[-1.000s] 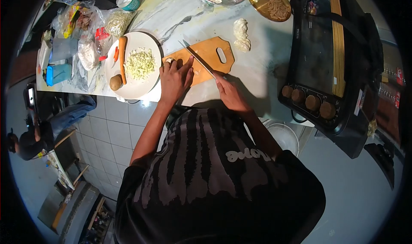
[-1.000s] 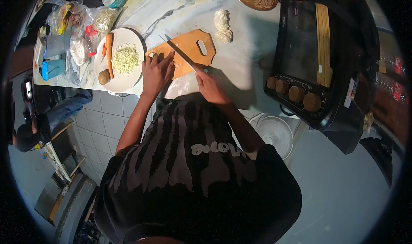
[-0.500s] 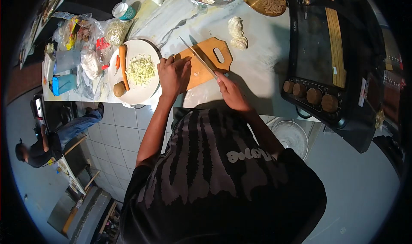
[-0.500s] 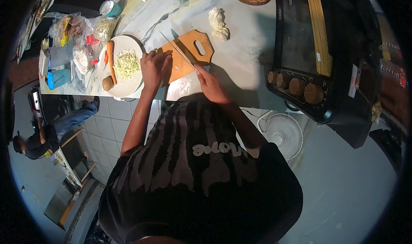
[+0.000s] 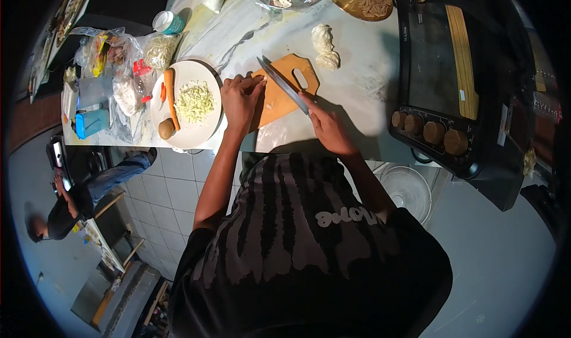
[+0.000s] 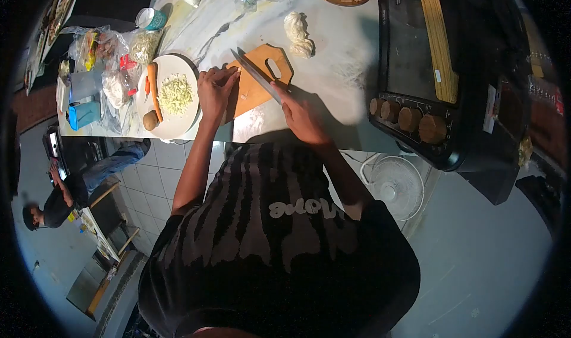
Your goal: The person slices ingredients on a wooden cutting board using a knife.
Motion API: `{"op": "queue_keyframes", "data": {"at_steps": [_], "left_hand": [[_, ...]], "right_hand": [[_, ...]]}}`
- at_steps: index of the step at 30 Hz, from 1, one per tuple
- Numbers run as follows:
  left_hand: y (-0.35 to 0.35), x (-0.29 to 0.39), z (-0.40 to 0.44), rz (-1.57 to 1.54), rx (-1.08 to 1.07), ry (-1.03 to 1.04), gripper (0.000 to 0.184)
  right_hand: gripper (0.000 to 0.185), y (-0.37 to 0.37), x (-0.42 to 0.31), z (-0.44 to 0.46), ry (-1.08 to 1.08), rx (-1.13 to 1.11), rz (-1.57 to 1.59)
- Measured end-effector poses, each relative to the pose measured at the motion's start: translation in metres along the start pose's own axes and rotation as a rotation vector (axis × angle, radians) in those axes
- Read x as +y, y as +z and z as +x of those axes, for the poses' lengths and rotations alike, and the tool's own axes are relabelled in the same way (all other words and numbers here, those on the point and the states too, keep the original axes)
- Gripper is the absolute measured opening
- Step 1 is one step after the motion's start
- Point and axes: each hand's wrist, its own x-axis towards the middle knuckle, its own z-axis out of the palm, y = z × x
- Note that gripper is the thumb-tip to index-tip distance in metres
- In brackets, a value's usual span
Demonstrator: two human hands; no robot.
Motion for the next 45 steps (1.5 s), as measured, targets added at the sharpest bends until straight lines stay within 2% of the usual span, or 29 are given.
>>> {"op": "queue_keyframes", "data": {"at_steps": [2, 4, 5, 7, 9, 11, 12, 13, 16, 17, 18, 20, 21, 24, 25, 26, 28, 30, 32, 34, 36, 38, 39, 41, 42, 44, 45], "left_hand": [[0.0, 0.001, 0.001, -0.01, 0.016, 0.045, 0.017], [0.001, 0.002, 0.002, 0.0, 0.007, 0.039, 0.016], [0.0, 0.003, 0.002, 0.011, -0.003, 0.032, 0.016], [0.003, -0.001, 0.0, 0.019, 0.022, 0.072, 0.014], [0.002, -0.001, 0.0, 0.026, 0.059, 0.108, 0.013], [-0.003, -0.001, -0.002, 0.136, 0.121, 0.266, 0.009], [-0.007, -0.005, -0.003, 0.141, 0.139, 0.256, 0.009], [-0.014, -0.014, -0.006, 0.074, 0.17, 0.212, 0.009], [-0.039, -0.041, -0.016, 0.01, 0.298, 0.049, 0.01], [-0.047, -0.053, -0.022, 0.023, 0.344, -0.055, 0.011], [-0.055, -0.062, -0.027, 0.035, 0.39, -0.16, 0.012], [-0.07, -0.082, -0.037, 0.061, 0.475, -0.316, 0.016], [-0.078, -0.083, -0.041, 0.08, 0.451, -0.423, 0.019], [-0.085, -0.089, -0.058, 0.067, 0.469, -0.497, 0.022], [-0.084, -0.088, -0.063, 0.056, 0.477, -0.456, 0.03], [-0.087, -0.069, -0.063, -0.033, 0.461, -0.502, 0.036], [-0.082, -0.062, -0.07, 0.185, 0.422, -0.194, 0.042], [-0.08, -0.046, -0.074, 0.312, 0.224, -0.115, 0.048], [-0.07, -0.051, -0.081, 0.374, 0.21, -0.124, 0.055], [-0.063, -0.062, -0.087, 0.453, 0.273, -0.35, 0.057], [-0.06, -0.064, -0.086, 0.424, 0.325, -0.334, 0.061], [-0.066, -0.045, -0.085, 0.329, 0.223, -0.24, 0.067], [-0.06, -0.048, -0.084, 0.382, 0.181, -0.169, 0.071], [-0.051, -0.06, -0.085, 0.412, 0.237, -0.225, 0.072], [-0.048, -0.063, -0.083, 0.444, 0.293, -0.281, 0.073], [-0.049, -0.052, -0.076, 0.356, 0.335, -0.32, 0.072], [-0.05, -0.044, -0.075, 0.348, 0.287, -0.261, 0.073]], "right_hand": [[0.054, 0.008, 0.001, -0.003, 0.065, -0.078, -0.011], [0.055, 0.023, 0.008, -0.003, -0.172, 0.08, 0.061], [0.055, 0.025, 0.013, -0.005, -0.176, 0.076, 0.061], [0.055, 0.02, 0.0, -0.007, -0.02, -0.029, 0.1], [0.053, 0.022, 0.001, -0.006, -0.084, -0.015, 0.136], [0.052, 0.021, -0.001, -0.004, -0.155, -0.014, 0.167], [0.05, 0.016, -0.011, 0.0, -0.066, -0.099, 0.161], [0.049, 0.015, -0.019, 0.004, 0.025, -0.183, 0.153], [0.048, 0.032, -0.037, 0.019, -0.064, -0.266, 0.135], [0.049, 0.054, -0.027, 0.027, -0.356, -0.11, 0.178], [0.049, 0.058, -0.036, 0.032, -0.364, -0.118, 0.174], [0.048, 0.063, -0.056, 0.044, -0.259, -0.268, 0.05], [0.048, 0.073, -0.058, 0.051, -0.28, -0.27, 0.037], [0.048, 0.082, -0.058, 0.064, -0.268, -0.343, -0.087], [0.048, 0.064, -0.085, 0.062, -0.182, -0.42, -0.142], [0.048, 0.06, -0.092, 0.064, -0.195, -0.444, -0.141], [0.047, 0.056, -0.097, 0.063, -0.2, -0.424, -0.082], [0.046, 0.059, -0.091, 0.068, -0.152, -0.475, -0.074], [0.046, 0.071, -0.072, 0.07, -0.365, -0.328, 0.047], [0.046, 0.065, -0.077, 0.071, -0.313, -0.36, 0.012], [0.046, 0.058, -0.082, 0.072, -0.26, -0.384, -0.025], [0.047, 0.053, -0.087, 0.071, -0.238, -0.426, -0.074], [0.047, 0.05, -0.091, 0.071, -0.235, -0.424, -0.076], [0.047, 0.045, -0.099, 0.071, -0.083, -0.53, -0.117], [0.047, 0.048, -0.092, 0.072, -0.08, -0.519, -0.115], [0.047, 0.056, -0.074, 0.073, -0.314, -0.359, -0.071], [0.047, 0.052, -0.078, 0.073, -0.309, -0.355, -0.072]]}}
